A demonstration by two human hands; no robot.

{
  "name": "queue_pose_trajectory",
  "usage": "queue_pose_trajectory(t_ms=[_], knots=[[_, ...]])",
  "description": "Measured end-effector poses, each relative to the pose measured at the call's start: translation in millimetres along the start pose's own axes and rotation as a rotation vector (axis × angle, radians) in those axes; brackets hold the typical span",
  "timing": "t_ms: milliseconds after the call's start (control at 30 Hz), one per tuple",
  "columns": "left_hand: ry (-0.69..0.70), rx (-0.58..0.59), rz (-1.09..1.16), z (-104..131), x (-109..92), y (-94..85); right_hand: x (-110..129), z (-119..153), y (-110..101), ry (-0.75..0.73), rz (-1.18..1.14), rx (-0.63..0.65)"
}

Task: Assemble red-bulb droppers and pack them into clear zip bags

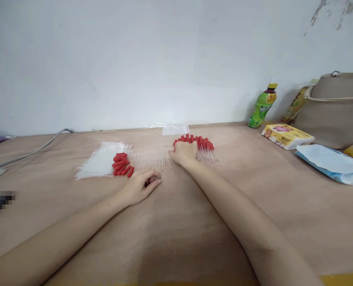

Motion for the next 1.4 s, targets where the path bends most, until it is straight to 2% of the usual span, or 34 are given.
queue_pose_trajectory(t_ms=[100,200,300,433,567,733,867,967,1067,1167,1267,1400], knots=[[-0.039,-0.012,-0.201,-1.1,4.5,-9.0,15.0,7.3,6.6,-0.017,0.02,0.073],[-0.134,-0.053,-0.527,-3.0,14.3,-30.5,21.1,11.1,10.4,0.006,0.036,0.115],[-0.266,0.013,-0.724,-2.7,24.9,-45.4,22.3,12.3,12.3,0.017,0.039,0.117],[-0.392,0.2,-0.802,3.3,33.1,-41.1,22.8,13.7,15.8,0.009,0.05,0.115],[-0.413,0.3,-0.823,7.2,35.4,-29.9,23.0,16.8,11.9,-0.002,0.052,0.062],[-0.412,0.278,-0.825,6.0,27.9,-35.8,21.7,29.9,-6.2,-0.09,0.044,-0.142],[-0.378,0.226,-0.868,6.6,16.7,-41.3,12.7,50.1,-10.4,-0.233,-0.082,-0.207],[-0.263,0.119,-0.767,5.7,9.2,-34.0,0.8,66.8,-9.4,-0.348,-0.191,-0.182],[-0.109,-0.016,-0.509,3.6,2.9,-20.6,-8.5,84.6,-13.2,-0.464,-0.267,-0.178],[-0.051,-0.133,-0.221,2.3,1.1,-13.2,-11.2,99.4,-21.1,-0.53,-0.313,-0.192],[-0.023,-0.166,-0.053,1.7,-2.0,-10.7,-7.9,106.3,-25.2,-0.536,-0.345,-0.165],[-0.021,-0.167,0.005,2.1,-3.3,-12.4,-2.1,107.5,-25.3,-0.541,-0.373,-0.121]])
Point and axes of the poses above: each hand's wrist, its own z-axis away from the middle knuckle, its own y-axis out of the palm, x = y × z, the point moved 7 cm from there along -z, towards the middle knuckle, and after that the axes turned 15 degrees about -z, right-handed, at the moved point
